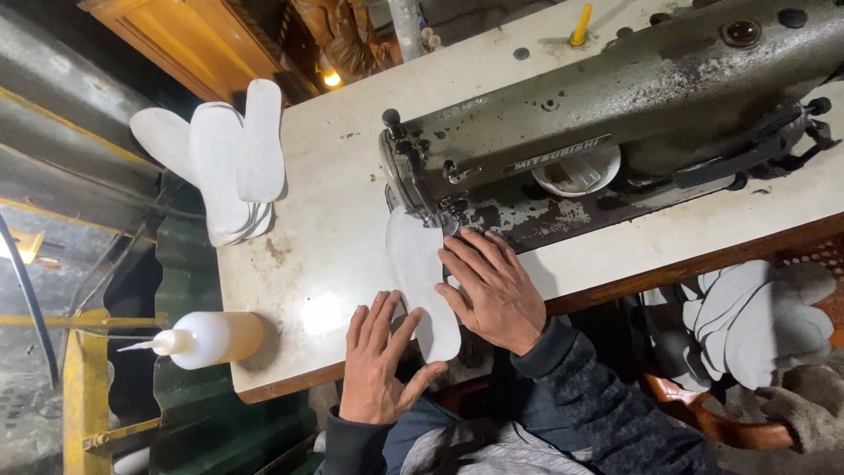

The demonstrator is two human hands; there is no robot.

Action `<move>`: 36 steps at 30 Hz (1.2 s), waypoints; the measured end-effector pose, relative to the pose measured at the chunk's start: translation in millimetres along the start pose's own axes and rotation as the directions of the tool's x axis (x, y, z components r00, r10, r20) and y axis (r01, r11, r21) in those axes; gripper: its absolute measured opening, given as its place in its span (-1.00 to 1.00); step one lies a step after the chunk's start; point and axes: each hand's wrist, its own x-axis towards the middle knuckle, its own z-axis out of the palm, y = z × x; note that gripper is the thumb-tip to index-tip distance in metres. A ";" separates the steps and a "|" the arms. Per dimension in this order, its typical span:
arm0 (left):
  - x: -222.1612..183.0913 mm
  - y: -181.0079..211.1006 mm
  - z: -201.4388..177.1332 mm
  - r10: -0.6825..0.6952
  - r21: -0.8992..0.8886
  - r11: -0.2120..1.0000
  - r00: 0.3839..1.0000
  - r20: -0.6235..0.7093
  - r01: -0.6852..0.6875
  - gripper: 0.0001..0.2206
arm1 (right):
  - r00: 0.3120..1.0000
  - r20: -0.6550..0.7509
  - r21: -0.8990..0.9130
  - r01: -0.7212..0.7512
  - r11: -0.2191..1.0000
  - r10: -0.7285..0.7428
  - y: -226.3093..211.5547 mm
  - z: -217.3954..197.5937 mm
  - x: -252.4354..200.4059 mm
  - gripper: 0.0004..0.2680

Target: A person uses an industrial sewing machine to stitch together layers of shoe insoles, occasionally applying liquid from a squeeze bottle.

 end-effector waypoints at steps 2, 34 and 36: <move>1.1 0.6 -0.2 0.000 0.008 1.000 1.000 -0.001 0.000 -0.33 | 1.000 0.003 0.001 -0.001 1.000 0.001 -0.6 0.0 0.7 -0.66; 15.8 8.1 14.2 -0.029 0.074 0.997 0.999 -0.016 0.030 -0.33 | 1.000 -0.004 0.036 0.007 0.999 -0.006 2.4 0.1 -1.0 -0.69; 15.6 6.9 16.2 -0.032 0.096 0.995 0.999 -0.010 0.033 -0.31 | 1.000 0.000 0.047 0.003 0.999 -0.003 2.3 -1.0 -0.3 -0.69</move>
